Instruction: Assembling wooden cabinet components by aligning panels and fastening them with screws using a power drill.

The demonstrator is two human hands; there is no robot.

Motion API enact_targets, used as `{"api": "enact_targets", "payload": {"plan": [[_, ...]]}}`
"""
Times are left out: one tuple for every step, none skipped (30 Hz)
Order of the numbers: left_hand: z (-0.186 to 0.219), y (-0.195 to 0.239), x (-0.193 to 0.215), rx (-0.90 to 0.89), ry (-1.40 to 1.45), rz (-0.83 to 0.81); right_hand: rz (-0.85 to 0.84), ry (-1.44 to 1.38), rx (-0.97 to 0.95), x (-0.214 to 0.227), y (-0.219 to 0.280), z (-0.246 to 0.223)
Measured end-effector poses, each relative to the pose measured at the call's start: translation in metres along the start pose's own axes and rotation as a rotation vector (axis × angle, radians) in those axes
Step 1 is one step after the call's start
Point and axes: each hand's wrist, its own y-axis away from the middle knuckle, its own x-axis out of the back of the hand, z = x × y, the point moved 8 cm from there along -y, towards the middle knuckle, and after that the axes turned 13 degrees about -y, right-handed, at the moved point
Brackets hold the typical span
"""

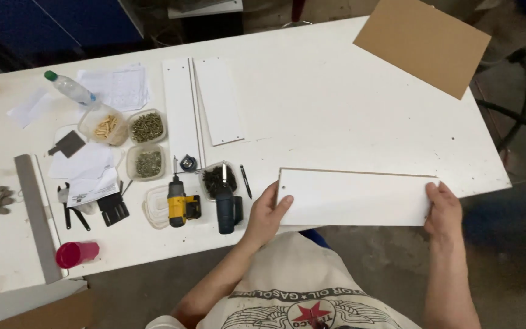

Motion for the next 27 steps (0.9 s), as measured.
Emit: {"api": "enact_targets", "payload": {"plan": [[-0.008,-0.003,-0.01,0.008,0.0,-0.009,0.009,0.003,-0.007,-0.006,0.015,-0.011],[-0.026,-0.008,-0.016,0.154,-0.031,-0.01,0.0,0.078,-0.074,-0.022,0.021,-0.016],[-0.044,-0.011,-0.021,0.299,-0.06,-0.01,-0.01,0.153,-0.142,-0.038,0.028,-0.021],[-0.086,-0.025,-0.028,0.307,-0.067,0.01,-0.029,0.147,-0.153,-0.043,0.021,-0.013],[-0.133,-0.036,-0.034,0.374,-0.228,-0.01,-0.006,0.271,-0.179,-0.044,0.014,-0.005],[-0.178,-0.047,-0.044,0.441,-0.379,-0.027,0.012,0.403,-0.197,-0.043,0.003,-0.004],[-0.194,-0.053,-0.051,0.451,-0.376,-0.005,-0.012,0.405,-0.202,-0.047,-0.015,0.021],[-0.213,-0.06,-0.064,0.493,-0.478,-0.02,-0.002,0.529,-0.156,-0.047,-0.038,0.038],[-0.233,-0.068,-0.076,0.536,-0.58,-0.037,0.008,0.65,-0.107,-0.047,-0.061,0.055],[-0.237,-0.08,-0.094,0.544,-0.564,-0.023,-0.01,0.662,-0.101,-0.041,-0.083,0.064],[-0.24,-0.091,-0.11,0.539,-0.623,-0.023,-0.035,0.704,-0.052,-0.037,-0.106,0.069],[-0.247,-0.087,-0.112,0.56,-0.686,0.001,-0.093,0.74,-0.013,-0.047,-0.12,0.086],[-0.24,-0.09,-0.124,0.593,-0.672,0.038,-0.144,0.747,-0.016,-0.049,-0.134,0.086],[-0.232,-0.096,-0.135,0.589,-0.686,0.033,-0.169,0.779,0.012,-0.05,-0.145,0.087],[-0.224,-0.103,-0.144,0.585,-0.701,0.028,-0.196,0.809,0.041,-0.052,-0.155,0.087],[-0.234,-0.108,-0.149,0.604,-0.696,0.054,-0.229,0.808,0.042,-0.057,-0.163,0.091],[-0.242,-0.113,-0.153,0.598,-0.745,0.067,-0.261,0.861,0.03,-0.062,-0.171,0.096],[-0.25,-0.121,-0.162,0.586,-0.791,0.071,-0.283,0.919,0.022,-0.061,-0.18,0.098],[-0.246,-0.126,-0.164,0.599,-0.782,0.089,-0.306,0.923,0.026,-0.065,-0.183,0.095],[-0.244,-0.128,-0.166,0.615,-0.807,0.067,-0.323,1.002,0.044,-0.067,-0.183,0.093],[-0.242,-0.129,-0.168,0.632,-0.832,0.043,-0.341,1.08,0.064,-0.07,-0.181,0.092],[-0.235,-0.125,-0.167,0.647,-0.828,0.051,-0.358,1.082,0.06,-0.068,-0.186,0.1],[-0.225,-0.122,-0.168,0.629,-0.823,0.042,-0.359,1.13,0.098,-0.067,-0.19,0.104],[-0.214,-0.125,-0.167,0.603,-0.822,0.032,-0.353,1.173,0.14,-0.069,-0.196,0.107],[-0.2,-0.118,-0.163,0.61,-0.822,0.04,-0.363,1.171,0.141,-0.074,-0.191,0.105],[-0.187,-0.112,-0.164,0.596,-0.823,0.001,-0.333,1.202,0.217,-0.079,-0.186,0.096],[-0.174,-0.106,-0.164,0.582,-0.824,-0.037,-0.303,1.232,0.294,-0.084,-0.181,0.087]]}}
